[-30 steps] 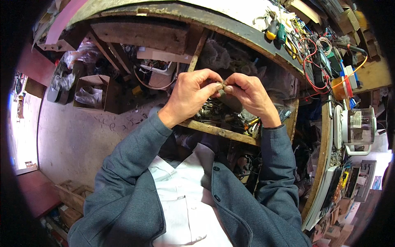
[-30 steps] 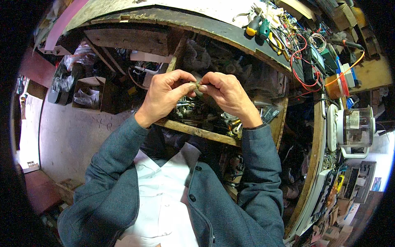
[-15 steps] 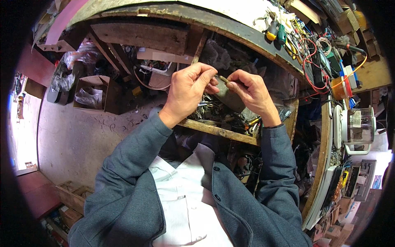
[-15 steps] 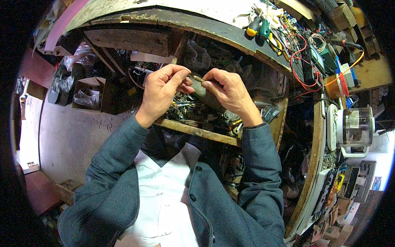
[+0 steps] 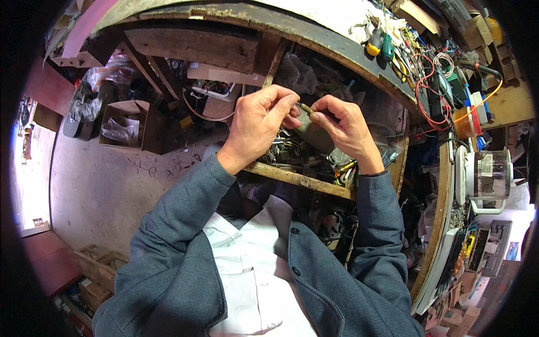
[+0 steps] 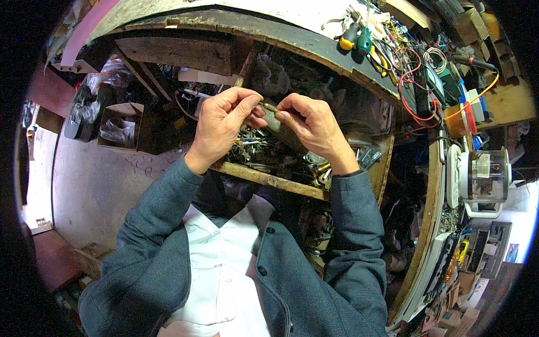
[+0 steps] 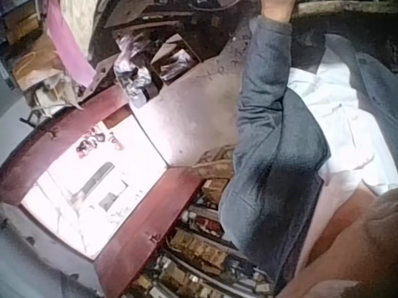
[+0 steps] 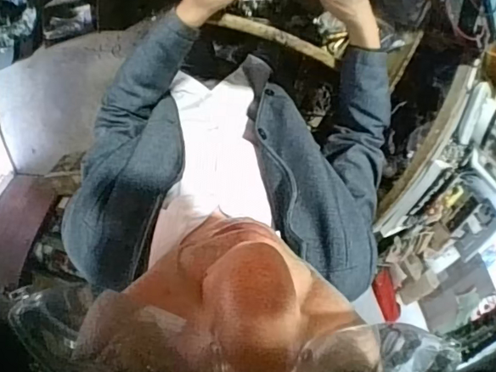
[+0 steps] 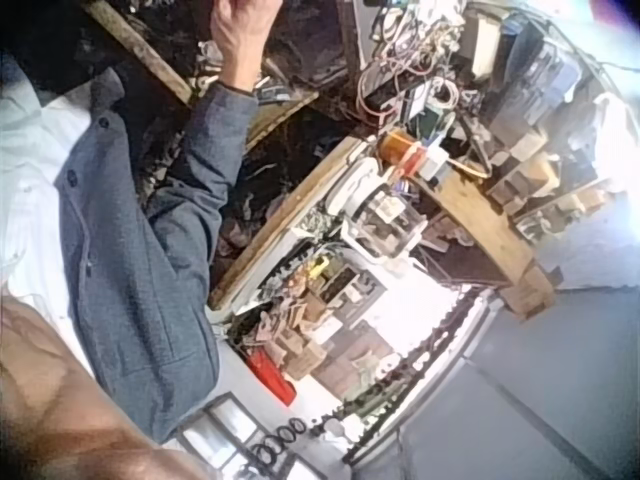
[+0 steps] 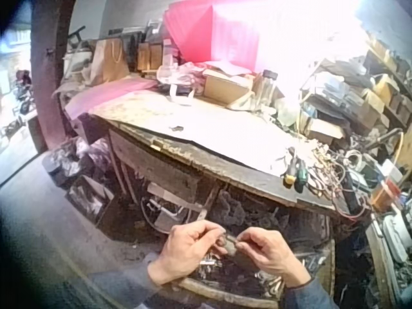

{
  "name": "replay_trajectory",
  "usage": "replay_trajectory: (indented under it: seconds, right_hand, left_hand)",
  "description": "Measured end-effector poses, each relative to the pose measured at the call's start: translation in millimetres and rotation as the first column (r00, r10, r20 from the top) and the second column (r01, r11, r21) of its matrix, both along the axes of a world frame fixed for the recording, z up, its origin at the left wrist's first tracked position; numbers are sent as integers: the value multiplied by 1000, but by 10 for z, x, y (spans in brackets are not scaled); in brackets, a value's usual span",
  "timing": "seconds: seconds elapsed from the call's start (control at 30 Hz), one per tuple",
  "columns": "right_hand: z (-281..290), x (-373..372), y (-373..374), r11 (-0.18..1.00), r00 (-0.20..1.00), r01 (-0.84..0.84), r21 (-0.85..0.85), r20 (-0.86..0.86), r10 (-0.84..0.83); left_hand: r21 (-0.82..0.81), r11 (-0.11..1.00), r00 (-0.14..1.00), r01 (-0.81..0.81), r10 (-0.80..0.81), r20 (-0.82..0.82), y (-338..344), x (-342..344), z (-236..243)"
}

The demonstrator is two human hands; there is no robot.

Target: The person manipulates a small cylindrical component with both hands, then uses a screwdriver to adjust it. The task involves careful handling of the component and precise tool use.

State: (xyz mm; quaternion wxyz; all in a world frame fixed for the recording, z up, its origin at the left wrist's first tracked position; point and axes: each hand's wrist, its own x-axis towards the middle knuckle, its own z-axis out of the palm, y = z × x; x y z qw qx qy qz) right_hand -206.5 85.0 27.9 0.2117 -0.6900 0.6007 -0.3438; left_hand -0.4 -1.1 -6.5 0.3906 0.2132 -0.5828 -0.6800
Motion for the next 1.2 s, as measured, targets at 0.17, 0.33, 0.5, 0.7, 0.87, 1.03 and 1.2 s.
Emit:
replay_trajectory:
  seconds: [0.17, 0.33, 0.5, 0.7, 0.87, 1.03, 1.2]
  right_hand:
    - [-15, -8, 2, 1000, 1000, 3, 5, 12, -3]
    - [-26, -23, -2, 1000, 1000, -5, 6, -14, 5]
    - [-16, -24, 10, 1000, 1000, 11, 2, -17, -11]
    - [31, -23, 30, 1000, 998, 24, -1, -51, -24]
    - [28, -10, 33, 999, 999, 45, -7, -13, -45]
    - [58, 26, 26, 996, 994, 10, -87, -104, -19]
    - [6, 81, 15, 990, 999, 23, -138, 36, -18]
  left_hand:
    - [-12, 1000, 1000, 4, -3, 5, 7, -5, 8]
    - [-19, 1000, 1000, -1, 2, 25, 12, -3, 6]
    - [-67, 998, 999, 8, -5, 53, 25, -1, 18]
    - [-90, 994, 995, 59, -51, 89, 17, -2, 4]
    - [-77, 995, 994, 66, -59, 95, 17, -13, 36]
    - [-212, 973, 979, 96, -55, 194, 7, 8, 50]
    - [-98, 992, 993, 76, -66, 99, 12, 30, 22]
